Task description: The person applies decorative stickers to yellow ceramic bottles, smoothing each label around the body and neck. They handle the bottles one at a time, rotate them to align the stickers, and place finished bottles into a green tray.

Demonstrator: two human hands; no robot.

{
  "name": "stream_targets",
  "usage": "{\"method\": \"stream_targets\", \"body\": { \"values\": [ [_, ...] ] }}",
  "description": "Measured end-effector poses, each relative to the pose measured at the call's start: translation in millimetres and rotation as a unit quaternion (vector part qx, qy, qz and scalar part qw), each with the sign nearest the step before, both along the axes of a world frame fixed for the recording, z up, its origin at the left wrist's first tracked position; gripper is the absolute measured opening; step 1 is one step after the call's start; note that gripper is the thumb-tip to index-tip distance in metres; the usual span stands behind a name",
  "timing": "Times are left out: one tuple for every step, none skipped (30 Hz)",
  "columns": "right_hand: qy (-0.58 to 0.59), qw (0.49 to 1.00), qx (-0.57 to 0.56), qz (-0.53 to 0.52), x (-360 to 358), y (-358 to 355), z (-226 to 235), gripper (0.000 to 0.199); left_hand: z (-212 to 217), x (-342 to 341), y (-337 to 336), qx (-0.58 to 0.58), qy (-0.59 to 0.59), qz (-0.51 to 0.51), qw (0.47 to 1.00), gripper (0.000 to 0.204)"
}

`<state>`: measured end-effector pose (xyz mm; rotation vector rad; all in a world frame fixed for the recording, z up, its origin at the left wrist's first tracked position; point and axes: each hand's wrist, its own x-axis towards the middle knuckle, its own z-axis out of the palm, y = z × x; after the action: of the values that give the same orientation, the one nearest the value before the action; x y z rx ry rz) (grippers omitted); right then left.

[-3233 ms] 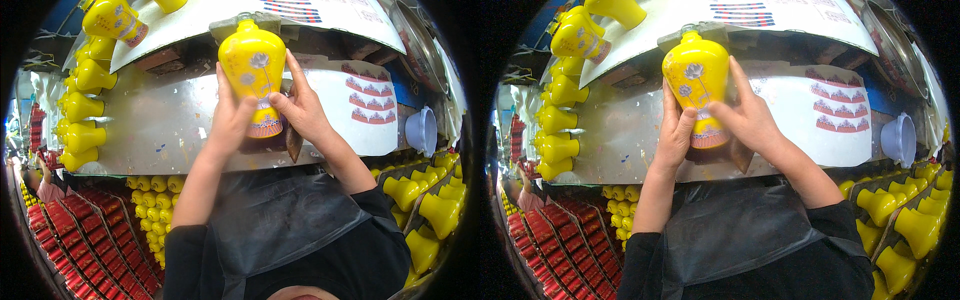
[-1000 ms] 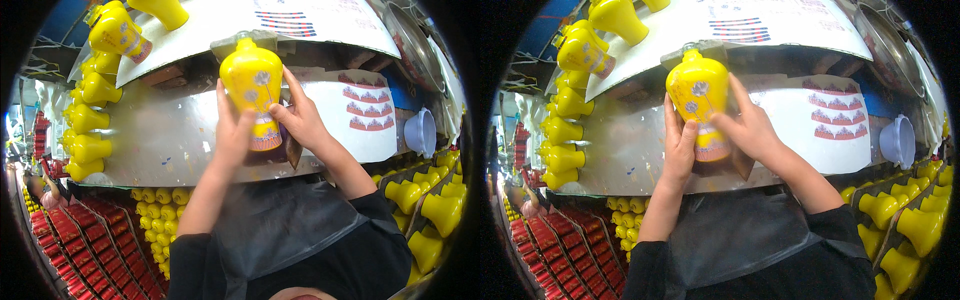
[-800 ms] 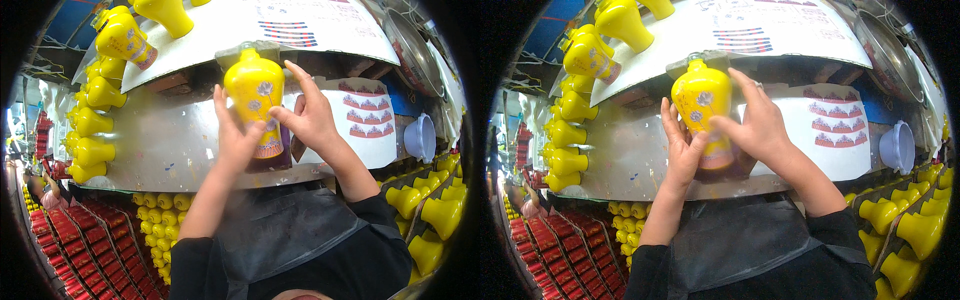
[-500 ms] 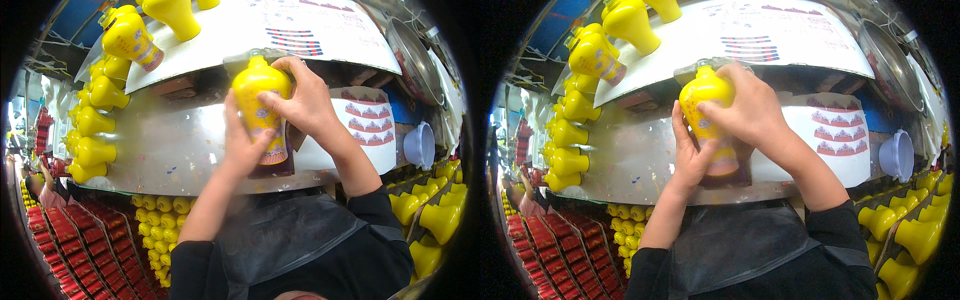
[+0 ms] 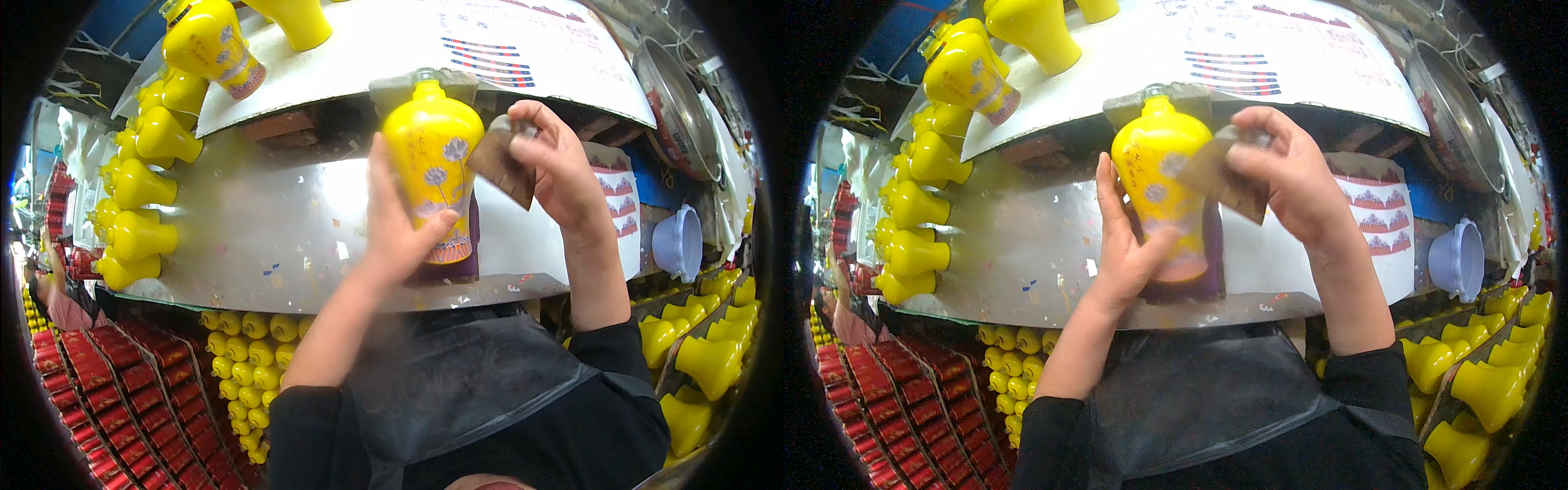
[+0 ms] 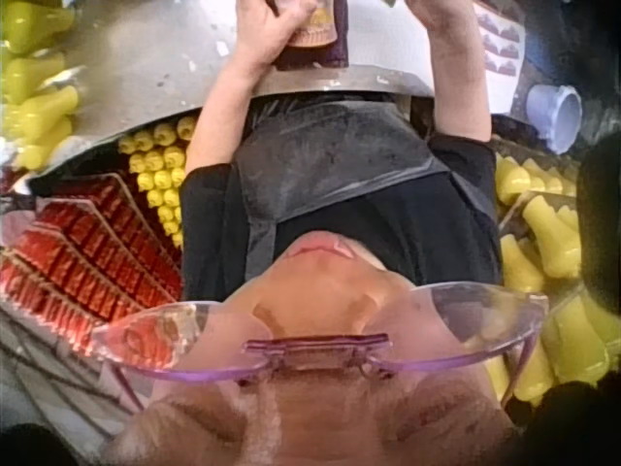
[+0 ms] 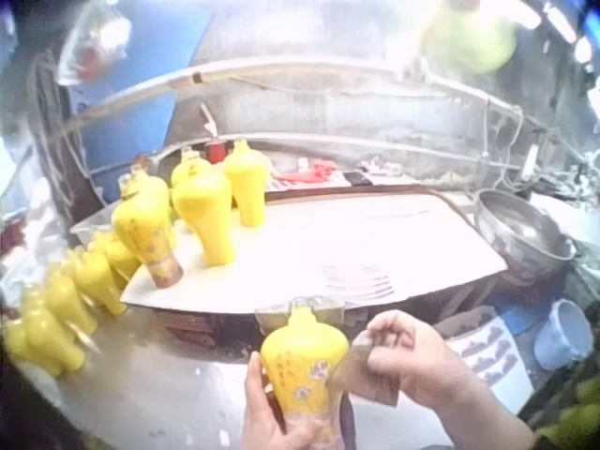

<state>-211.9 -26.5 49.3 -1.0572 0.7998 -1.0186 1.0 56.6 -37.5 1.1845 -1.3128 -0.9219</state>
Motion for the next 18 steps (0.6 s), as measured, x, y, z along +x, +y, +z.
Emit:
{"method": "stream_targets", "body": {
  "values": [
    [0.000, 0.996, -0.079, 0.050, 3.2, 8.1, 4.2, 0.025, 0.7, 0.6, -0.2, -0.003, 0.021, -0.014, 1.000, 0.116],
    [0.076, 0.990, -0.092, 0.077, 4.7, 13.7, 9.7, 0.036, 1.5, 1.1, -0.3, -0.006, 0.019, -0.017, 1.000, 0.116],
    [0.156, 0.948, -0.259, 0.098, 10.5, 16.4, 11.4, 0.030, 2.3, 1.9, -0.5, -0.006, 0.027, -0.025, 0.999, 0.117],
    [0.272, 0.874, -0.391, 0.099, 14.4, 17.2, 14.2, 0.027, 2.7, 1.4, -0.6, -0.003, 0.054, -0.029, 0.998, 0.117],
    [0.370, 0.764, -0.519, 0.099, 18.1, 16.4, 15.7, 0.024, 3.1, 1.7, -0.5, -0.004, 0.039, -0.028, 0.999, 0.117],
    [0.368, 0.729, -0.570, 0.095, 22.0, 13.7, 17.1, 0.024, 3.4, 0.7, 0.0, -0.001, 0.044, -0.024, 0.999, 0.117],
    [0.384, 0.703, -0.597, 0.036, 24.0, 12.0, 18.3, 0.027, 3.6, 0.6, 0.2, 0.003, 0.043, -0.024, 0.999, 0.117],
    [0.385, 0.668, -0.636, -0.014, 27.4, 7.6, 19.3, 0.031, 4.0, 1.1, 0.8, 0.010, 0.035, -0.017, 0.999, 0.117],
    [0.423, 0.648, -0.632, -0.045, 27.9, 9.0, 21.0, 0.032, 4.2, 1.5, 1.1, 0.016, 0.022, -0.015, 1.000, 0.117],
    [0.426, 0.619, -0.655, -0.083, 29.2, 11.2, 22.9, 0.034, 4.5, 2.6, 0.7, 0.018, 0.012, -0.017, 1.000, 0.117],
    [0.407, 0.611, -0.676, -0.065, 29.4, 14.2, 24.6, 0.035, 4.9, 3.2, 0.8, 0.002, -0.035, -0.004, 0.999, 0.117],
    [0.375, 0.630, -0.679, -0.033, 30.4, 20.6, 26.6, 0.035, 5.4, 4.1, 0.3, -0.018, -0.078, 0.005, 0.997, 0.117],
    [0.348, 0.646, -0.679, -0.009, 31.1, 24.2, 26.9, 0.035, 6.3, 5.0, -0.1, -0.032, -0.108, 0.015, 0.993, 0.117],
    [0.341, 0.631, -0.696, 0.020, 30.8, 26.9, 28.5, 0.036, 7.4, 4.4, 0.0, -0.023, -0.088, 0.014, 0.996, 0.117],
    [0.357, 0.644, -0.675, 0.042, 32.4, 26.8, 25.8, 0.038, 8.8, 3.3, 0.4, -0.009, -0.054, 0.014, 0.998, 0.117],
    [0.383, 0.659, -0.647, 0.006, 30.4, 23.7, 25.7, 0.037, 10.4, 2.1, -0.1, 0.000, -0.026, 0.009, 1.000, 0.117],
    [0.350, 0.661, -0.662, -0.052, 29.4, 18.0, 21.1, 0.037, 12.4, 1.9, -2.0, -0.014, -0.057, 0.017, 0.998, 0.118],
    [0.329, 0.666, -0.661, -0.109, 29.2, 6.7, 17.5, 0.037, 14.9, 3.3, -3.6, -0.030, -0.094, 0.021, 0.995, 0.118]
  ]
}}
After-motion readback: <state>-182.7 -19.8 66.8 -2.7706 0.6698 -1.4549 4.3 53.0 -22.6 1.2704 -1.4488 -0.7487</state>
